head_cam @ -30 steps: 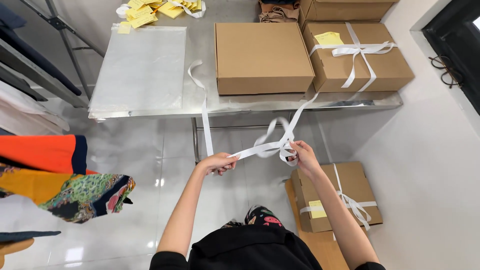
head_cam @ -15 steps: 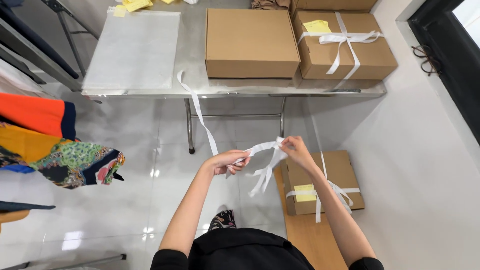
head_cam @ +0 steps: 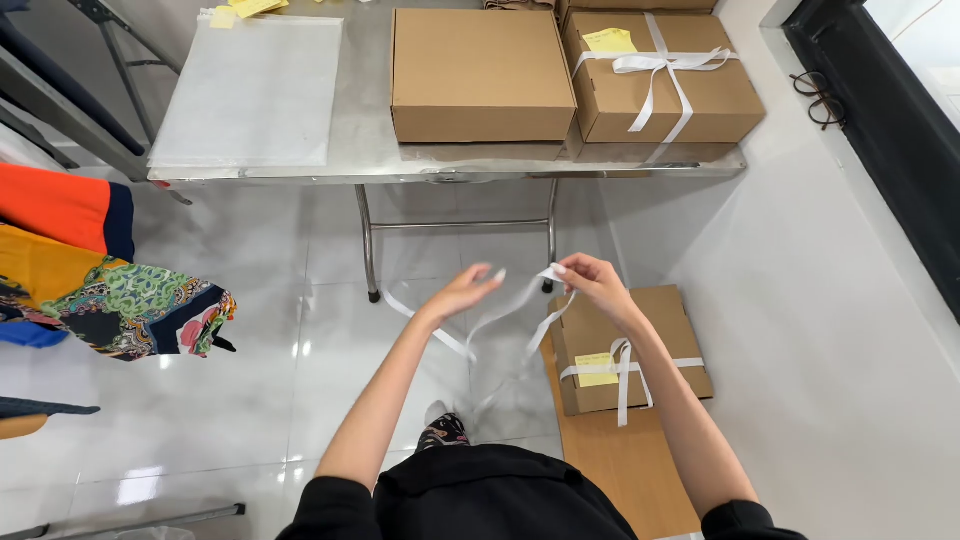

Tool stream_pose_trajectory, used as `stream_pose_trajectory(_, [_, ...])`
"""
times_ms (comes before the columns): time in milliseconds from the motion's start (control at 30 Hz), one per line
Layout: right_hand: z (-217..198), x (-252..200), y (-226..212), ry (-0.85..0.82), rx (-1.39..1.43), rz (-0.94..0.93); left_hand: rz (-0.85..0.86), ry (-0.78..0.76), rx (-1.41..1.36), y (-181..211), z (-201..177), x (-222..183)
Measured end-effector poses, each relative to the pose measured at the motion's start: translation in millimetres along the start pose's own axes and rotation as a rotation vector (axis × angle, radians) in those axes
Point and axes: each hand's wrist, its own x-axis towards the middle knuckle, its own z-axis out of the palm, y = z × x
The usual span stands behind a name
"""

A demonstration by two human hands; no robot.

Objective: The person places a plastic-wrapped pair of jeans into a cardboard box, closes the box, and secures it by tying a white ribbon around it in a bow.

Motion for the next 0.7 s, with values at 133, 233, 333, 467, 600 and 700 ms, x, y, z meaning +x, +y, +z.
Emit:
stream_pose_trajectory(133, [16, 0, -21, -0.071, 0.007, -0.01, 0.217, -0.087, -0.196, 79, 6, -43])
stream_pose_trajectory(233, [26, 0, -45, -0.117, 0.0, -0.048, 0.278, -0.143, -0.223, 82, 10, -30])
stream_pose_trajectory(333, [31, 4, -60, -0.152, -0.033, -0.058, 0.248, -0.162, -0.275, 58, 7, 3])
stream_pose_trajectory(467, [23, 21, -46, -0.17, -0.091, -0.065, 0.349, -0.096, -0.21, 42, -9, 21])
stream_pose_trajectory(600, [3, 27, -43, -0.066, -0.197, -0.019, 0.349, 0.137, -0.245, 37, -48, 10])
stream_pose_trajectory(700, [-20, 40, -26, 0.025, -0.253, -0.005, 0.366, 0.31, -0.204, -13, -90, 50])
